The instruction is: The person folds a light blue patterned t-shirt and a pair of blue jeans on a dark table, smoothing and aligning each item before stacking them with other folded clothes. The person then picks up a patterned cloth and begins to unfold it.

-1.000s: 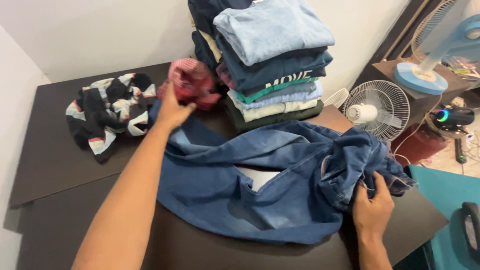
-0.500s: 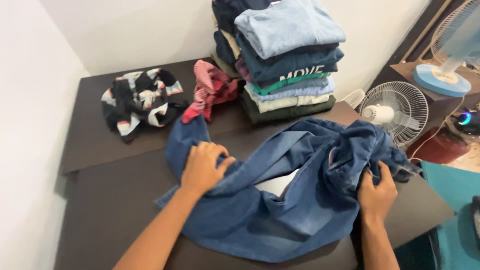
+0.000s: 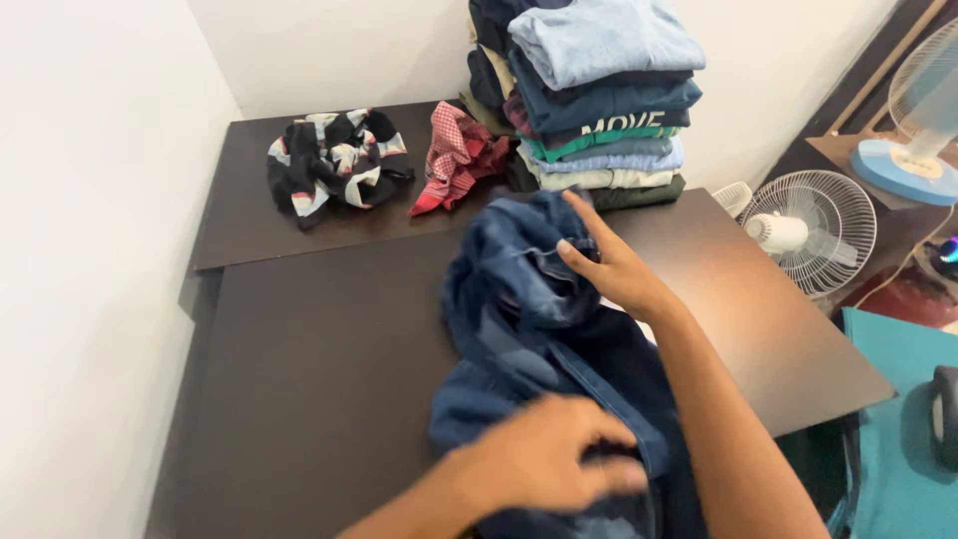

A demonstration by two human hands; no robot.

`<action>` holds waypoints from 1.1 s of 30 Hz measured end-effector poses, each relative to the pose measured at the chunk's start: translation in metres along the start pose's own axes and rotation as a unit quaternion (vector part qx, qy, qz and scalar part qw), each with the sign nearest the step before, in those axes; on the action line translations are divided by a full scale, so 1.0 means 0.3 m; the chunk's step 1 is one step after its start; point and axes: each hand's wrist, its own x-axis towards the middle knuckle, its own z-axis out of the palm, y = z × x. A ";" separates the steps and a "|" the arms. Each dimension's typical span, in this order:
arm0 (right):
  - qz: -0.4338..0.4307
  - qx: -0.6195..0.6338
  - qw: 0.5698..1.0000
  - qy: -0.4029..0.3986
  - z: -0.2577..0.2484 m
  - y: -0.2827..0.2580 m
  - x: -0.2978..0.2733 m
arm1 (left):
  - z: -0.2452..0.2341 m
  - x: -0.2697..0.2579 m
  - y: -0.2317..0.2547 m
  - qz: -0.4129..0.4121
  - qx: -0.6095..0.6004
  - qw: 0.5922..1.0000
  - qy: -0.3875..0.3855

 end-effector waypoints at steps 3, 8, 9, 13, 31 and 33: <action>0.048 -0.104 0.992 0.048 -0.009 -0.094 -0.019 | -0.190 0.008 -0.028 -0.050 0.013 0.978 0.203; 0.349 -0.389 0.845 -0.114 -0.102 -0.174 -0.248 | -0.522 0.112 -0.266 0.098 0.298 0.878 0.360; 0.354 -0.406 0.832 -0.131 -0.096 -0.189 -0.307 | -0.558 0.148 -0.320 0.102 0.308 0.876 0.356; 0.280 -0.412 0.848 -0.178 0.023 -0.249 -0.480 | -0.588 0.313 -0.495 0.111 0.364 0.867 0.321; -0.065 -0.594 0.791 0.131 -0.173 -0.274 0.050 | -0.619 -0.004 -0.304 -0.086 -0.224 0.933 0.270; -0.057 -0.555 0.814 0.163 -0.107 -0.265 0.057 | -0.593 -0.048 -0.350 -0.054 -0.018 0.942 0.329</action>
